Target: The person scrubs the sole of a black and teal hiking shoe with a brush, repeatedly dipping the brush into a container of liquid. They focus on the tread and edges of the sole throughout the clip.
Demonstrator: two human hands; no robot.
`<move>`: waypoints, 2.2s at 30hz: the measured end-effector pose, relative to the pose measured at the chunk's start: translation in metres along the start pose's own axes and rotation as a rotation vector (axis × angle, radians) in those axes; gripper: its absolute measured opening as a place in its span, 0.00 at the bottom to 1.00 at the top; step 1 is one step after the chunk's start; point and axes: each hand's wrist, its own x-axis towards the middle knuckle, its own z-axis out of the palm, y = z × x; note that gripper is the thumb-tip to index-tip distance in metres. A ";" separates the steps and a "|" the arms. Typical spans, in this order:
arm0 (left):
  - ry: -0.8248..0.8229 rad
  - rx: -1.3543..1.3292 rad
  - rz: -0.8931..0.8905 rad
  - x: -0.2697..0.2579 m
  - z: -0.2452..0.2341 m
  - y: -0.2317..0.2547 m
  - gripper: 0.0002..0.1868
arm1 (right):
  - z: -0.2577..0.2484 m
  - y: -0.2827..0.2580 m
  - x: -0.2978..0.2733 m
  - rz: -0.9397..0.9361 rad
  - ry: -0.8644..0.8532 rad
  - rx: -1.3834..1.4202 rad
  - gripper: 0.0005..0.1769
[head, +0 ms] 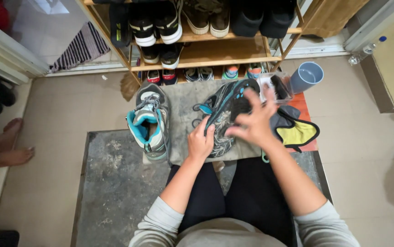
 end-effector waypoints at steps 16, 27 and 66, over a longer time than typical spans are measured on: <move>-0.034 -0.037 -0.034 0.000 -0.006 0.002 0.21 | 0.011 0.021 -0.002 0.145 0.063 -0.119 0.28; -0.035 -0.050 -0.041 0.002 -0.010 0.005 0.21 | 0.015 -0.009 -0.010 0.130 0.003 -0.015 0.29; -0.192 -0.027 -0.086 0.024 -0.023 0.027 0.26 | -0.003 -0.013 -0.025 0.386 0.030 -0.032 0.27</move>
